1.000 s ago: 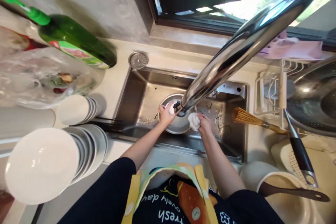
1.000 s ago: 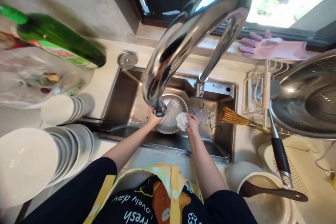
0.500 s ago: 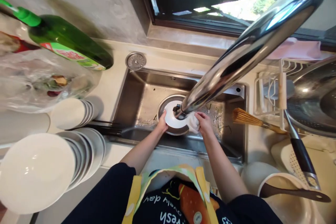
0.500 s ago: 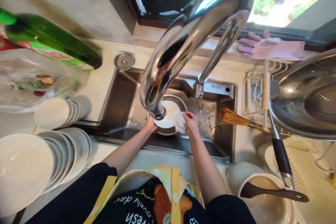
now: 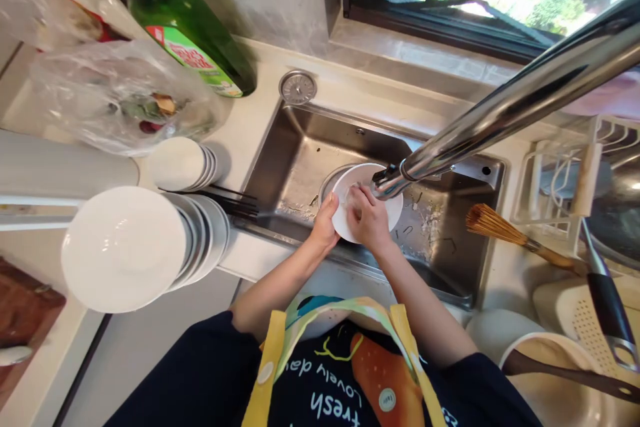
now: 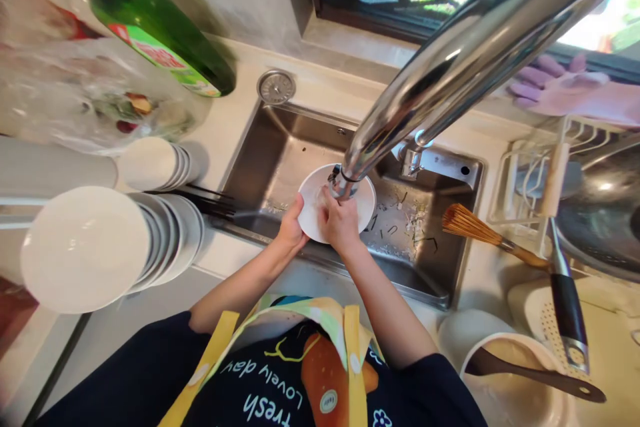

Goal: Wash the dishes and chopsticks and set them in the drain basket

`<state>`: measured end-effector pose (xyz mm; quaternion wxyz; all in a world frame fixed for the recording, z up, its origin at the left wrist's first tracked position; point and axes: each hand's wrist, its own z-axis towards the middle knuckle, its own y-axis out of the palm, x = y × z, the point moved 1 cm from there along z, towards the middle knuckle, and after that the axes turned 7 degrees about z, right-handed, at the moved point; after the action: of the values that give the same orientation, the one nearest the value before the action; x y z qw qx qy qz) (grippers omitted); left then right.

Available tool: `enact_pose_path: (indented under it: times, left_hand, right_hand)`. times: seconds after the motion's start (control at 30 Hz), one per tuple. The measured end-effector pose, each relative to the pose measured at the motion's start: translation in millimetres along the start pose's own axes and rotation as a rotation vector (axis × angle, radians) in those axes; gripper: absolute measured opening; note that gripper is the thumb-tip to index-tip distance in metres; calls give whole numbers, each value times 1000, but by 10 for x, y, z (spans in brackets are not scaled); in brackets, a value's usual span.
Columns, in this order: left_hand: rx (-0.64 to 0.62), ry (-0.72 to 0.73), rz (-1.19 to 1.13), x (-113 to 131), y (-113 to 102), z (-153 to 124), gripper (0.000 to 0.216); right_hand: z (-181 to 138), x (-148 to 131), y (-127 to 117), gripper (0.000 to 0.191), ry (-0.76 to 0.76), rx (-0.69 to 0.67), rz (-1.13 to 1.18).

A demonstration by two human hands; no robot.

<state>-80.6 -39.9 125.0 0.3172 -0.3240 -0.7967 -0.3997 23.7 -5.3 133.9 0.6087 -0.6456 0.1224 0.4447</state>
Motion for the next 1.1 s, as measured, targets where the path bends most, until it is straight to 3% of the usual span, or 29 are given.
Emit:
enact_pose_path:
  times: [0.2,0.33,0.43,0.77,1.0,1.1]
  left_hand:
    - [25,64,20,162,-76,-14,60]
    - [18,102,64,340,-108,-50,62]
    - [-8,125,87,453,-104,-97,63]
    - [-10,190,103,565,-17,-178,65]
    - [25,246,52,511,-14,-228,64]
    - [36,227,21,495,-48,-241,63]
  right_hand:
    - [70,-137,-18,34,-172,-169,28]
    - [109,-254,-147,15,-209,-257,-9]
    - [126,-319,-215,17,-220,-266,-9]
    - [375,-435,-51,22,-83,37,-11]
    - [540,-464,17,24,17,308,141]
    - [553,-475,52,23,17,359,190]
